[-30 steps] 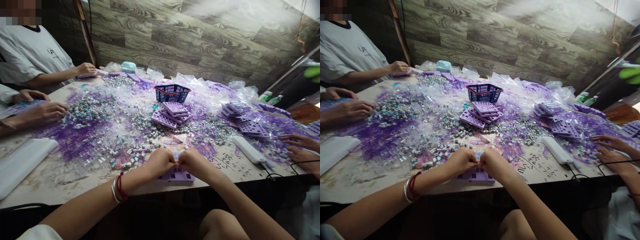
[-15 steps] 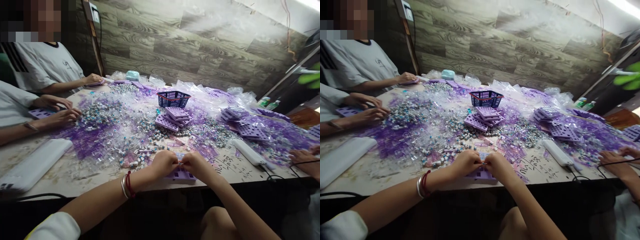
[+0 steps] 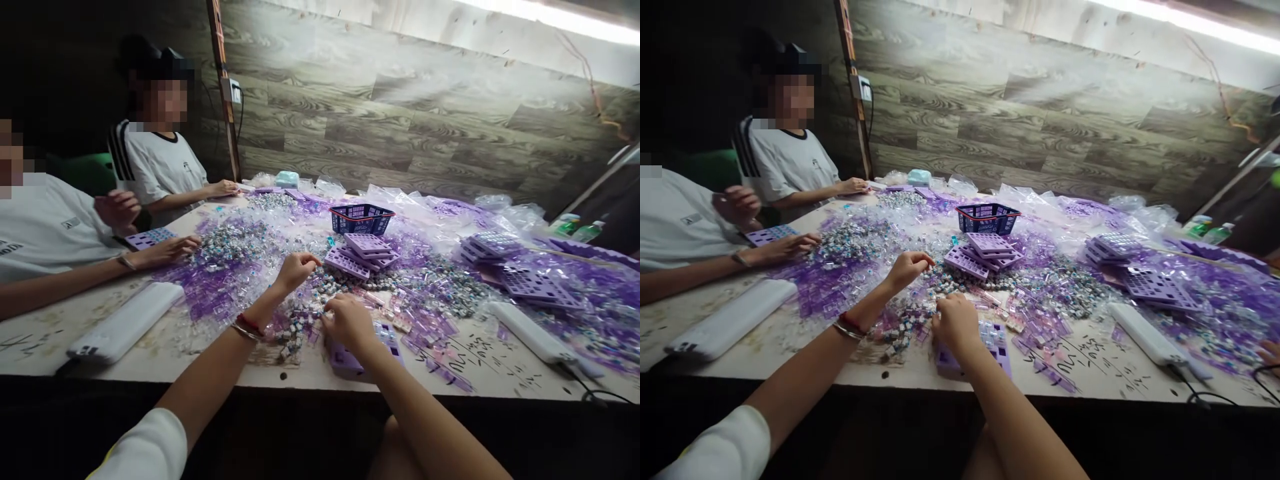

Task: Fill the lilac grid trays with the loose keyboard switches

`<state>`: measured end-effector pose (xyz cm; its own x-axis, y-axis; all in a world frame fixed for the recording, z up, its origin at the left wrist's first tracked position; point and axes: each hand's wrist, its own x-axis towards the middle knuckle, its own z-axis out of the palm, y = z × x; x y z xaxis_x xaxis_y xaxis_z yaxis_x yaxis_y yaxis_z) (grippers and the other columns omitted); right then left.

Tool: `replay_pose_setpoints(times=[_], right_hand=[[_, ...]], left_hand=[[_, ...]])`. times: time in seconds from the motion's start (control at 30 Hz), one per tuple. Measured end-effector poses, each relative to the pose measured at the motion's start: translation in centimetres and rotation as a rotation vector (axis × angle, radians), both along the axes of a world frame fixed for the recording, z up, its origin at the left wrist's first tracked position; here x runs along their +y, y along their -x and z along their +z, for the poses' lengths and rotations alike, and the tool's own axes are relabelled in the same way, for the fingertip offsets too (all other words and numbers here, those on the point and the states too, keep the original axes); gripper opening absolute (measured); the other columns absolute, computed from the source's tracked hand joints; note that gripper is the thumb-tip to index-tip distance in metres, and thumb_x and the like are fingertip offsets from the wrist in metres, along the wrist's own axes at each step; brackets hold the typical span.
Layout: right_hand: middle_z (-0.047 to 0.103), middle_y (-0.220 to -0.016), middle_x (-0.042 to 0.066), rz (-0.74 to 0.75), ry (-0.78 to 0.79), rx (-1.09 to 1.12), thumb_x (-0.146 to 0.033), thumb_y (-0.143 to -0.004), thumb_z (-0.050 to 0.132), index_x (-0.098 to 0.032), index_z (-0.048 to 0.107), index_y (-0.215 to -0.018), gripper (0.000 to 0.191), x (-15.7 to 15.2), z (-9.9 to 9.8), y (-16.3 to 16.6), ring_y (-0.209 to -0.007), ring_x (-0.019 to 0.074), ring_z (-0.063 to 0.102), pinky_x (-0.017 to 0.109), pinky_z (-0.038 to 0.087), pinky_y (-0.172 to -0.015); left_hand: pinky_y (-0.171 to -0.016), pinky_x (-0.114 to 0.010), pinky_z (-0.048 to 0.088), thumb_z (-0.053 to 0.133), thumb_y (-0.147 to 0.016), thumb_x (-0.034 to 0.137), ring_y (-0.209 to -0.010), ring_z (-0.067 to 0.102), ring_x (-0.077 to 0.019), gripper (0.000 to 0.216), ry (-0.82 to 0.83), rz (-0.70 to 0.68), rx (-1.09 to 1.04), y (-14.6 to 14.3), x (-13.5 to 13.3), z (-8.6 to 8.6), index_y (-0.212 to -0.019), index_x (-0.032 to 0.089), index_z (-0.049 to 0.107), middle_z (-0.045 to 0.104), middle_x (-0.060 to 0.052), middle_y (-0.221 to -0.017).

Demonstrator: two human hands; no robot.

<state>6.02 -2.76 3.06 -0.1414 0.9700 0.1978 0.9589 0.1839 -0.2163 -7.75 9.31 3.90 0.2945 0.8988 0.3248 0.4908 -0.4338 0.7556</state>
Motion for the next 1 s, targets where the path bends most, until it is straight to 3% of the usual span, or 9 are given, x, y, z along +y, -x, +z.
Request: replay_pose_setpoints(times=[0.1, 0.23, 0.33, 0.5, 0.63, 0.83, 1.0], right_hand=[[0.069, -0.087, 0.008, -0.066, 0.048, -0.037, -0.018, -0.078, 0.057, -0.018, 0.066, -0.086, 0.012, 1.1, -0.6, 0.5, -0.084, 0.021, 0.061, 0.027, 0.035, -0.064], [0.069, -0.083, 0.005, -0.06, 0.071, -0.01, -0.017, -0.077, 0.056, -0.019, 0.064, -0.084, 0.011, 1.6, -0.8, 0.1, -0.078, 0.0186, 0.061, 0.026, 0.03, -0.059], [0.069, -0.082, 0.005, -0.029, 0.042, 0.033, -0.018, -0.077, 0.057, -0.019, 0.064, -0.082, 0.008, 1.5, -1.0, 0.0, -0.077, 0.0184, 0.061, 0.025, 0.031, -0.061], [0.068, -0.08, 0.003, 0.019, -0.009, 0.109, -0.014, -0.077, 0.058, -0.019, 0.064, -0.079, 0.007, 1.6, -1.3, -0.3, -0.077, 0.0179, 0.06, 0.025, 0.036, -0.065], [0.065, -0.078, 0.002, 0.107, -0.099, 0.288, -0.011, -0.074, 0.061, -0.018, 0.065, -0.09, 0.018, 1.2, -1.1, -2.1, -0.075, 0.0172, 0.06, 0.026, 0.041, -0.07], [0.063, -0.08, 0.003, 0.222, -0.158, 0.492, -0.013, -0.074, 0.06, -0.017, 0.067, -0.085, 0.013, -1.0, -0.6, -6.8, -0.073, 0.0153, 0.06, 0.027, 0.05, -0.069], [0.068, -0.093, 0.008, 0.246, -0.105, 0.449, -0.015, -0.079, 0.058, -0.018, 0.068, -0.089, 0.014, -3.0, -0.6, -9.0, -0.087, 0.0198, 0.065, 0.032, 0.052, -0.077]], left_hand=[[-0.057, -0.022, 0.04, 0.043, -0.076, 0.025, -0.064, 0.057, -0.0148, 0.033, 0.021, 0.07, 0.106, 0.9, 1.1, -0.8, -0.09, 0.012, 0.07, 0.066, -0.003, -0.072], [-0.054, -0.023, 0.037, 0.05, -0.07, 0.024, -0.057, 0.053, -0.0159, 0.022, 0.082, 0.055, 0.289, 1.9, 1.7, -1.1, -0.074, 0.012, 0.069, 0.06, -0.001, -0.058], [-0.052, -0.023, 0.036, 0.052, -0.064, 0.02, -0.054, 0.052, -0.0153, 0.017, 0.11, -0.056, 0.385, 2.3, 1.5, -0.7, -0.066, 0.013, 0.068, 0.058, 0.0, -0.053], [-0.063, -0.02, 0.042, 0.056, -0.063, 0.014, -0.075, 0.059, -0.0157, 0.026, 0.02, -0.332, 0.441, 1.8, 0.7, -0.1, -0.084, 0.015, 0.071, 0.068, -0.002, -0.082], [-0.069, -0.02, 0.043, 0.064, -0.065, 0.015, -0.077, 0.06, -0.0151, 0.018, -0.046, -0.497, 0.52, 0.9, -0.3, -0.5, -0.08, 0.018, 0.073, 0.069, 0.0, -0.082], [-0.074, -0.025, 0.042, 0.068, -0.066, 0.016, -0.084, 0.061, -0.0206, 0.015, -0.182, -0.358, 0.656, -0.2, -2.3, -0.4, -0.077, 0.023, 0.074, 0.07, -0.003, -0.079], [-0.078, -0.031, 0.042, 0.065, -0.067, 0.012, -0.087, 0.061, -0.0256, 0.011, -0.238, -0.209, 0.726, -1.2, -3.6, -0.3, -0.069, 0.02, 0.072, 0.069, -0.008, -0.076]])
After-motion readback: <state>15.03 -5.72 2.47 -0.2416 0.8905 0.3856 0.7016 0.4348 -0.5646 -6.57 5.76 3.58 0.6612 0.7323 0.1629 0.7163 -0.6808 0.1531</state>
